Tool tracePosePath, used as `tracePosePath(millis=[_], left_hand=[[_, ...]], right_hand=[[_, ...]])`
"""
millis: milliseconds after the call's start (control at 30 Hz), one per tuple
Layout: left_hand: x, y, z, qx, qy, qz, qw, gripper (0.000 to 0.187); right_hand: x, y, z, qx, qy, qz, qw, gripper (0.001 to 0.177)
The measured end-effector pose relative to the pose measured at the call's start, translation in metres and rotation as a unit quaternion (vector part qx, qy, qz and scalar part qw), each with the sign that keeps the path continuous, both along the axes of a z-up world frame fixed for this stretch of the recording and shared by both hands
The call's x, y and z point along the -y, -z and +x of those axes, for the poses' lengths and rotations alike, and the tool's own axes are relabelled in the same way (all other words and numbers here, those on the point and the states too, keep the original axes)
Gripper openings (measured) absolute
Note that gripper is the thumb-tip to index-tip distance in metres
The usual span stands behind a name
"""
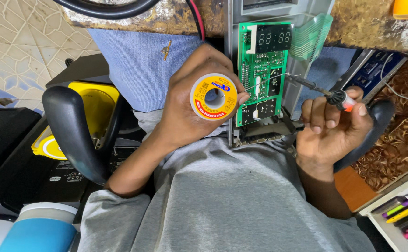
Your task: The person sits in a chair and holds a circuit board on their lap. They use a soldering iron to apply heat to the board while feeding solder from a spool held in the other hand. The person flips the board over to work on the other side and continues soldering.
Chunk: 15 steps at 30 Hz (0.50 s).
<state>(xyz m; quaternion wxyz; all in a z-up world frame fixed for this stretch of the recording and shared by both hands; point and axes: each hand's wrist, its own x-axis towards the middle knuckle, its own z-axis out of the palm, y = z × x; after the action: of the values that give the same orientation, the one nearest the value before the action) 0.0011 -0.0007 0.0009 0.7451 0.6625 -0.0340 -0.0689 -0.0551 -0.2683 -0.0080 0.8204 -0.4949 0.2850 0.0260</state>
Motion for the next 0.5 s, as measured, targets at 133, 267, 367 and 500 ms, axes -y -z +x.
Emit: tracePosePath(millis=[133,267,367,500], left_hand=[[0.0002,0.0008,-0.0004,0.000,0.003,0.005,1.000,0.013],[0.0008,0.0012,-0.0001,0.001,0.005,0.006,1.000,0.012],[0.0010,0.0006,0.0001,0.001,0.003,0.002,1.000,0.012],[0.0005,0.0004,0.0003,0.003,0.007,0.004,1.000,0.012]], right_hand=[[0.0003,0.0002,-0.0001,-0.001,-0.001,0.001,1.000,0.016],[0.0028,0.0016,-0.0023,0.004,-0.005,0.002,1.000,0.016],[0.0037,0.0018,-0.0026,-0.003,0.001,0.008,1.000,0.015],[0.0029,0.0015,-0.0019,0.001,0.002,0.015,1.000,0.015]])
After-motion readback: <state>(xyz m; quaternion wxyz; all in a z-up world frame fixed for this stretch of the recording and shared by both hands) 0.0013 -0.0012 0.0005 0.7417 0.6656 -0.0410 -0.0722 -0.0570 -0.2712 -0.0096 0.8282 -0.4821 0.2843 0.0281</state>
